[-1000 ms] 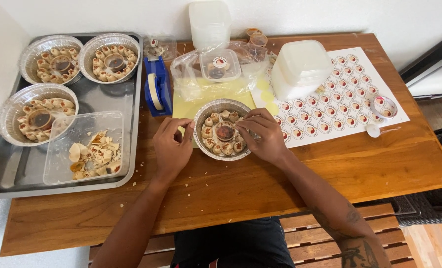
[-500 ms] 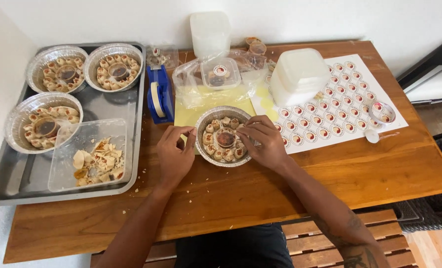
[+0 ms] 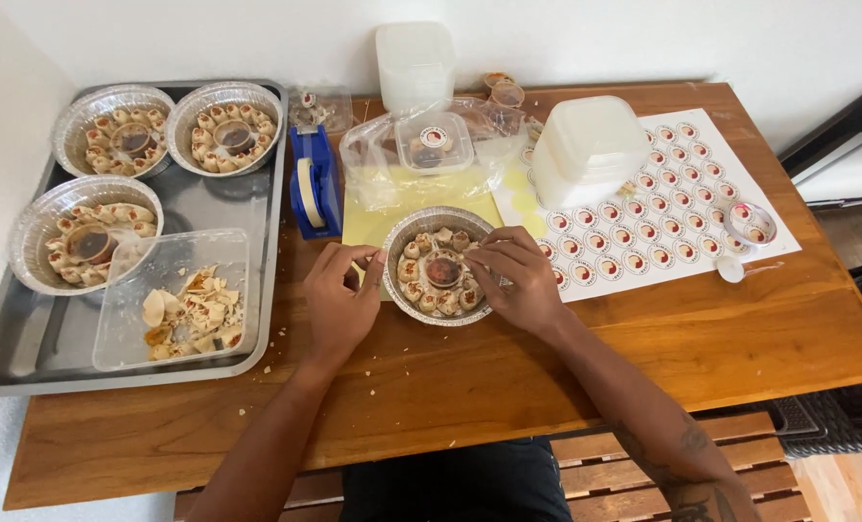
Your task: The person places small food pieces into a foil container, adds a sauce cup, and sprinkles crumbs on top. They repeat this process for multiple containers and arrange them on a tray.
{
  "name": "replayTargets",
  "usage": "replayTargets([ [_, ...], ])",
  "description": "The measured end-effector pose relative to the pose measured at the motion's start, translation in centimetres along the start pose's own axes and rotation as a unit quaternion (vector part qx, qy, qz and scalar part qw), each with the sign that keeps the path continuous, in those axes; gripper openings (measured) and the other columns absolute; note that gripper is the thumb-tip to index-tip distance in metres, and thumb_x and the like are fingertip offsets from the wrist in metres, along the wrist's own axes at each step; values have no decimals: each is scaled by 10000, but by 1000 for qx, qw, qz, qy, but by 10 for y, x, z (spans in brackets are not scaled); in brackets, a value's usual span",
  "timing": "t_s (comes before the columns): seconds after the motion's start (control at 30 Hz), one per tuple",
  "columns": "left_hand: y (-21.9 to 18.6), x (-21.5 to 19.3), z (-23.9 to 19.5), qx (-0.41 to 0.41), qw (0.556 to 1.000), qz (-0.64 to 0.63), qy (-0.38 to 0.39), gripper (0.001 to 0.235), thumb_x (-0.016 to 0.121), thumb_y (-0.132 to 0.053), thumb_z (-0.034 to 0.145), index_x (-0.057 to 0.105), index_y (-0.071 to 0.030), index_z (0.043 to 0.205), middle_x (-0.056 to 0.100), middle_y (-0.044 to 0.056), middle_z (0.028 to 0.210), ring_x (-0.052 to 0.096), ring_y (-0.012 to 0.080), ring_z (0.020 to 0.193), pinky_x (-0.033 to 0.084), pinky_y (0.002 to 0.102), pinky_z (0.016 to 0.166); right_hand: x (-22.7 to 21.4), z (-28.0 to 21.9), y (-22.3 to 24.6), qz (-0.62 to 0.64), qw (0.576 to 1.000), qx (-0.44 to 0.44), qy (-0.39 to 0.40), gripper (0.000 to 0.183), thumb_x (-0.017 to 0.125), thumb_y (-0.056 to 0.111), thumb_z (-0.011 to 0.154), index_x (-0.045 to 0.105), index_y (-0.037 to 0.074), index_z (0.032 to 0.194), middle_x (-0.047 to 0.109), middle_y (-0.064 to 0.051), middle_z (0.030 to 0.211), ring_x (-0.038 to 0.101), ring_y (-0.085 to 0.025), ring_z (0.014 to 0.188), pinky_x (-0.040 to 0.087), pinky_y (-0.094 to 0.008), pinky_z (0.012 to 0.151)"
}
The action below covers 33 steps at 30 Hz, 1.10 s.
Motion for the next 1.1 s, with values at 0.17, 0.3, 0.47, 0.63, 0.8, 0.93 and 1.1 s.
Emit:
replayTargets([
  [0.17, -2, -1, 1, 5, 1000, 1, -1, 48, 786, -106, 950, 783, -68, 979, 641, 111, 767, 589, 181, 475, 487, 248, 440, -1, 2, 3, -3, 1000, 4, 0, 139, 800, -74, 795, 801, 5, 910, 739, -145, 786, 701, -327, 853, 601, -362, 708],
  [0.3, -6, -2, 1, 9, 1000, 0, 0, 39, 779, -74, 947, 779, -51, 978, 637, 118, 756, 588, 187, 471, 483, 254, 438, -1, 3, 3, -5, 1000, 5, 3, 136, 797, -76, 795, 797, 3, 905, 736, -147, 783, 696, -331, 853, 598, -367, 707],
  [0.47, -2, -1, 1, 10, 1000, 1, -4, 48, 781, -75, 949, 783, -52, 991, 646, 130, 774, 596, 194, 480, 499, 256, 458, 0, 3, 3, -4, 1000, 6, 0, 132, 797, -69, 801, 799, 10, 907, 739, -140, 791, 696, -327, 857, 597, -365, 715],
  [0.63, 0, -1, 1, 4, 1000, 2, 1, 57, 783, -77, 945, 786, -60, 999, 646, 126, 773, 592, 186, 477, 493, 254, 455, -1, 2, 3, -6, 1000, 9, 5, 137, 797, -64, 803, 798, 17, 913, 740, -133, 795, 694, -325, 862, 593, -367, 703],
  [0.8, 1, 0, -1, -1, 1000, 1, -4, 57, 790, -79, 941, 794, -69, 998, 653, 130, 783, 598, 193, 485, 505, 257, 474, -1, 1, 1, -10, 1000, 0, 9, 138, 797, -65, 801, 799, 19, 911, 745, -130, 801, 697, -321, 863, 591, -351, 698],
  [0.93, 6, 0, -2, -5, 1000, 2, -2, 50, 787, -88, 945, 792, -68, 992, 650, 131, 775, 594, 190, 484, 503, 256, 470, -3, 2, 3, -8, 1000, 9, 15, 143, 797, -70, 797, 799, 7, 917, 747, -150, 807, 700, -335, 871, 594, -365, 695],
  [1.1, 8, 2, 0, 4, 1000, 10, -5, 134, 762, -152, 983, 750, -52, 895, 622, 123, 726, 605, 205, 497, 478, 262, 440, -2, 3, 4, -11, 1000, 10, 16, 146, 795, -78, 792, 798, 11, 908, 744, -140, 787, 694, -332, 858, 586, -361, 687],
])
Point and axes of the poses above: each hand's wrist, its own z-axis towards the middle knuckle, its own x-axis out of the palm, y = z × x, the point moved 2 cm from there along z, towards the middle knuckle
